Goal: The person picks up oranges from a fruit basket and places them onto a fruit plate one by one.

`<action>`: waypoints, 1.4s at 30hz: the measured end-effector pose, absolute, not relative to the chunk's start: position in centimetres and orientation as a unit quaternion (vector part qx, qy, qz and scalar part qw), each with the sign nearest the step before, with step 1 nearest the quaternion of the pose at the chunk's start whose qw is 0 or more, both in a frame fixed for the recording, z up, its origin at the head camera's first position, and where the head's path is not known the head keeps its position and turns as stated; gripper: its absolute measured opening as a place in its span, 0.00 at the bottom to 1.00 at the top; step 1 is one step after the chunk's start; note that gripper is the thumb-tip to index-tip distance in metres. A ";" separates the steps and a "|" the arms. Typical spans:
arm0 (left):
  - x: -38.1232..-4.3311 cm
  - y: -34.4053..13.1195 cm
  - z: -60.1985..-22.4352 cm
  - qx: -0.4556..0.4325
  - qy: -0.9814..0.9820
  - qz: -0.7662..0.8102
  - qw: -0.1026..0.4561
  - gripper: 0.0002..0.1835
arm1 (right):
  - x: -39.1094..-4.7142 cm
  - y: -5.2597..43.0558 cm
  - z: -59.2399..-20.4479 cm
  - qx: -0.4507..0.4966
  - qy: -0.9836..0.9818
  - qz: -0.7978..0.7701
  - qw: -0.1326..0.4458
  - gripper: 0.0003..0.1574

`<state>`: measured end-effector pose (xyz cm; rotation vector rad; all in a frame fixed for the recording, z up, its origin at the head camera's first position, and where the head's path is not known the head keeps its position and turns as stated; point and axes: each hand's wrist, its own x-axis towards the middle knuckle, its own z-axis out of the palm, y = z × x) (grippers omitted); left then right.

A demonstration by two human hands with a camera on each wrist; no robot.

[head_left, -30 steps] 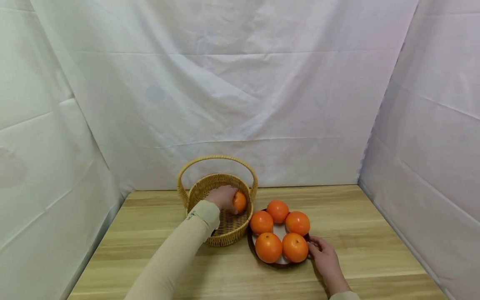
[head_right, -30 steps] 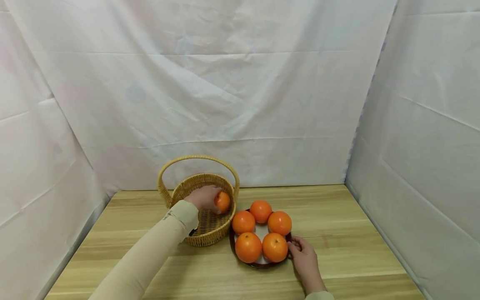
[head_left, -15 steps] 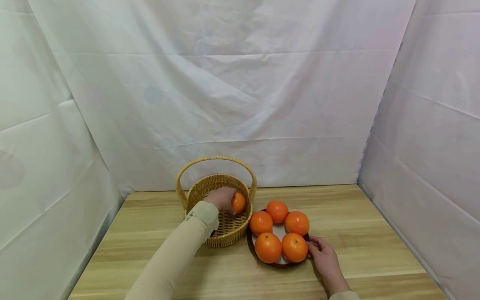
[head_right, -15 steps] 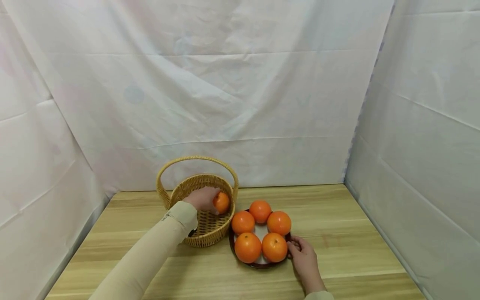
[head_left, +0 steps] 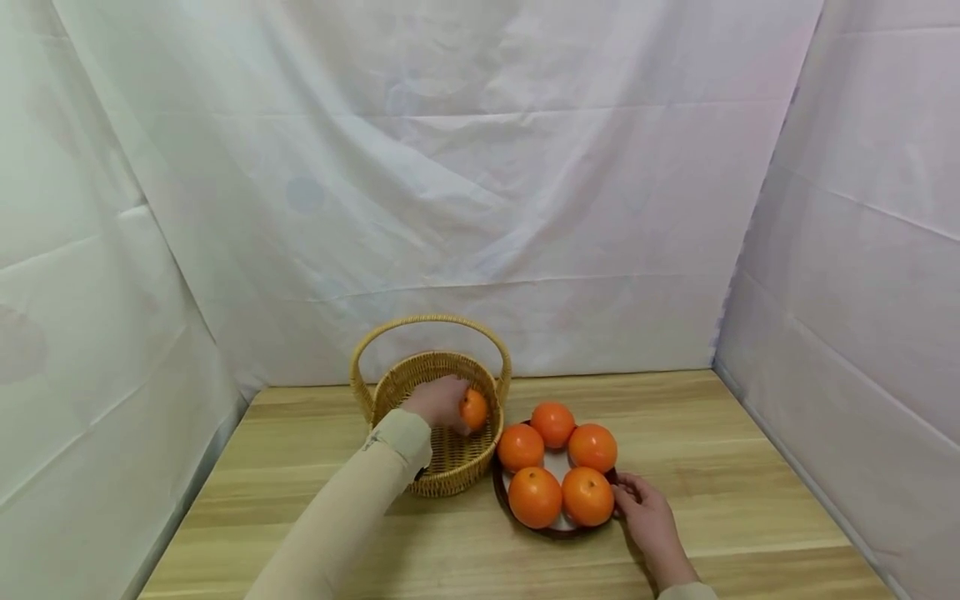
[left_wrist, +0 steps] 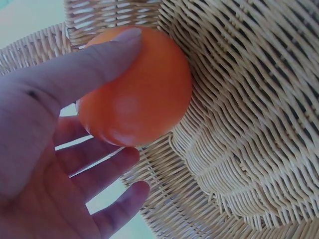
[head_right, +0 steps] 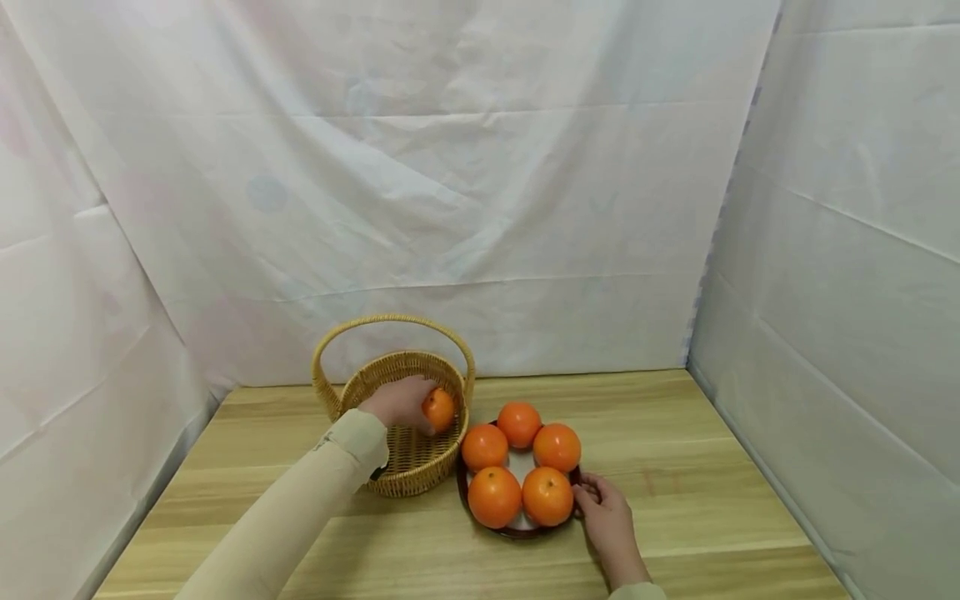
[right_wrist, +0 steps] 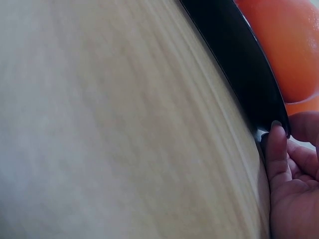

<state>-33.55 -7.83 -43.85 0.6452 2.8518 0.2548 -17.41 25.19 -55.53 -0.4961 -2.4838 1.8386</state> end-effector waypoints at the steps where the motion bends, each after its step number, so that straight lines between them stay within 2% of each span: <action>1: -33.4 -7.8 -43.8 0.221 0.966 0.088 0.103 0.42 | -17.4 25.2 -55.5 -0.159 -0.795 0.586 0.006 0.25; 15: -30.9 -8.2 -43.3 0.228 0.965 0.101 0.077 0.48 | -17.4 25.2 -56.1 -0.154 -0.785 0.600 0.009 0.25; 24: -28.5 -9.5 -43.9 0.214 0.959 0.173 0.064 0.47 | -17.5 25.1 -55.8 -0.156 -0.787 0.597 0.009 0.25; 35: -25.9 -9.9 -45.2 0.187 0.942 0.280 -0.005 0.45 | -17.5 25.1 -55.7 -0.155 -0.783 0.602 0.020 0.24; 42: -24.9 -9.8 -45.5 0.167 0.939 0.301 -0.020 0.46 | -17.5 25.1 -55.7 -0.155 -0.786 0.599 0.013 0.25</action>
